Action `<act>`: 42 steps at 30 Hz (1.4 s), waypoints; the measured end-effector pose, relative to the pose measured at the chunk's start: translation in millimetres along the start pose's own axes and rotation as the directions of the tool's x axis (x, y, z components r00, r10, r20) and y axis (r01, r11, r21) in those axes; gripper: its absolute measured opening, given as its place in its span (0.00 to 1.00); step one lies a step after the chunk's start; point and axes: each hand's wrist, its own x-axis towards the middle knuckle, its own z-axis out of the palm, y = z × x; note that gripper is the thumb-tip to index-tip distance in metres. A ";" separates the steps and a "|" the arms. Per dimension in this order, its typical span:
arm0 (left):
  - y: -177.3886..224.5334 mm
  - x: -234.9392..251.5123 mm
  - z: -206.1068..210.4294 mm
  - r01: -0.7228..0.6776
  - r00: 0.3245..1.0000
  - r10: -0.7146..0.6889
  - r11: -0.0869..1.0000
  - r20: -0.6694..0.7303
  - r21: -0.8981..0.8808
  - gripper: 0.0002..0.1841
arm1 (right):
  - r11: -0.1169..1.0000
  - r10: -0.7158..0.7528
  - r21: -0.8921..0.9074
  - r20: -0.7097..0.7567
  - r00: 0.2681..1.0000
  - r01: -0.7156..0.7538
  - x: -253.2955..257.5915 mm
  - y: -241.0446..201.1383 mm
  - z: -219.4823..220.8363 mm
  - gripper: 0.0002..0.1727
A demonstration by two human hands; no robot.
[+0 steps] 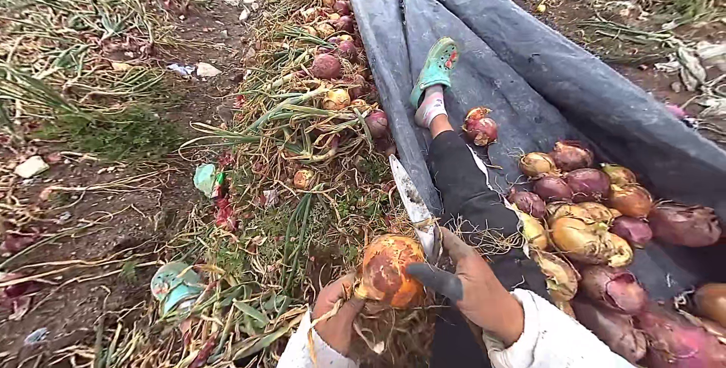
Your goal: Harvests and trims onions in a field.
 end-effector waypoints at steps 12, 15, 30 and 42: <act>7.1 -0.5 -25.3 -0.120 0.987 0.090 0.966 0.135 0.229 0.07 | 0.952 0.187 0.208 0.178 0.966 -0.222 -11.1 -2.8 2.9 0.22; 11.6 1.3 -26.0 -0.056 0.993 0.016 0.937 0.118 0.346 0.09 | 0.836 0.391 0.301 0.260 0.883 -0.458 -12.9 -7.8 5.3 0.14; 43.9 51.9 49.1 -0.309 0.937 0.297 0.450 0.185 0.838 0.20 | 0.527 0.531 0.534 0.400 0.747 -0.661 -2.5 13.4 4.4 0.14; 32.3 120.8 127.1 -0.773 0.611 0.406 0.123 0.679 0.622 0.06 | 0.800 0.288 0.568 -0.081 0.954 -0.193 -3.8 -22.0 -45.8 0.23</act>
